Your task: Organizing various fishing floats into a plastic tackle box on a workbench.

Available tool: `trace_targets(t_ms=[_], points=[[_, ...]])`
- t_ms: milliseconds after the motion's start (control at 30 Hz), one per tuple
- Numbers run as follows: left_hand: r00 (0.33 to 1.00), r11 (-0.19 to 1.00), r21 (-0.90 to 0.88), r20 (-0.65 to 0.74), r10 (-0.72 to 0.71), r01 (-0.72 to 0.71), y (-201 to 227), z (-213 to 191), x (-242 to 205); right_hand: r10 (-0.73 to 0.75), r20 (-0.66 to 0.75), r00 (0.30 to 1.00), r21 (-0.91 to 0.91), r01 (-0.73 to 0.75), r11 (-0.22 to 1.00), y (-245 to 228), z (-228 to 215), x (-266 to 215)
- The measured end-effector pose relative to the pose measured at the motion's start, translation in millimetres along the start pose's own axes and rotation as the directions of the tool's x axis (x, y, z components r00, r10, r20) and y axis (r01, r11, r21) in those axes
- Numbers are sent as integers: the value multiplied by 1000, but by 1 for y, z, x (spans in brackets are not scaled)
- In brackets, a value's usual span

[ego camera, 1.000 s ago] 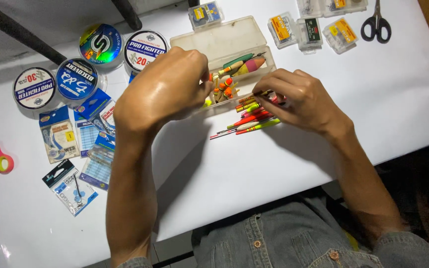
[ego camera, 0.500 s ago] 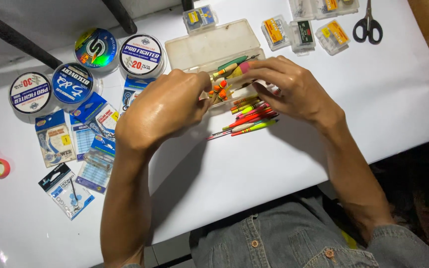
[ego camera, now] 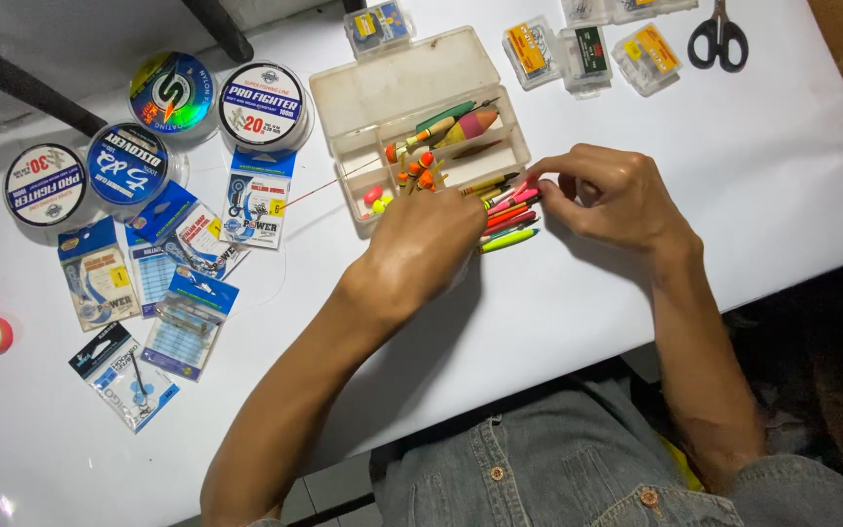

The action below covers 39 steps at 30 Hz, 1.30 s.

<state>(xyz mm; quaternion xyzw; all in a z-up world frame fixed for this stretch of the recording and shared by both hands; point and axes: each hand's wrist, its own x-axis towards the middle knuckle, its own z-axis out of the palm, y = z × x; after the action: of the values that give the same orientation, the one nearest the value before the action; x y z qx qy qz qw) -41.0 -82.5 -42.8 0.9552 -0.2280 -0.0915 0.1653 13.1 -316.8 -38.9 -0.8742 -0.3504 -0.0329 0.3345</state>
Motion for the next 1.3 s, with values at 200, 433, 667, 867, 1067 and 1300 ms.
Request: trace_targets(t_ms=[200,433,667,867,1067,1300], points=[[996,997,33,54,-69,67,-20,30,0,-30,70,997,-107,37,994,0,7,0],[969,985,44,176,-173,168,-19,13,-6,-76,77,994,-60,81,995,8,15,-3],[935,974,28,274,-224,225,-11,-37,-17,-117,32,993,45,115,992,0,9,2],[851,936,19,410,-328,352,-20,-96,-45,-250,-40,967,-117,244,963,-15,-10,38],[854,913,3,351,-384,409,-30,-132,-73,-275,124,953,-407,302,862,2,14,74],[922,927,58,90,-376,372,-51,-124,-72,-227,123,966,-253,252,934,-20,1,68]])
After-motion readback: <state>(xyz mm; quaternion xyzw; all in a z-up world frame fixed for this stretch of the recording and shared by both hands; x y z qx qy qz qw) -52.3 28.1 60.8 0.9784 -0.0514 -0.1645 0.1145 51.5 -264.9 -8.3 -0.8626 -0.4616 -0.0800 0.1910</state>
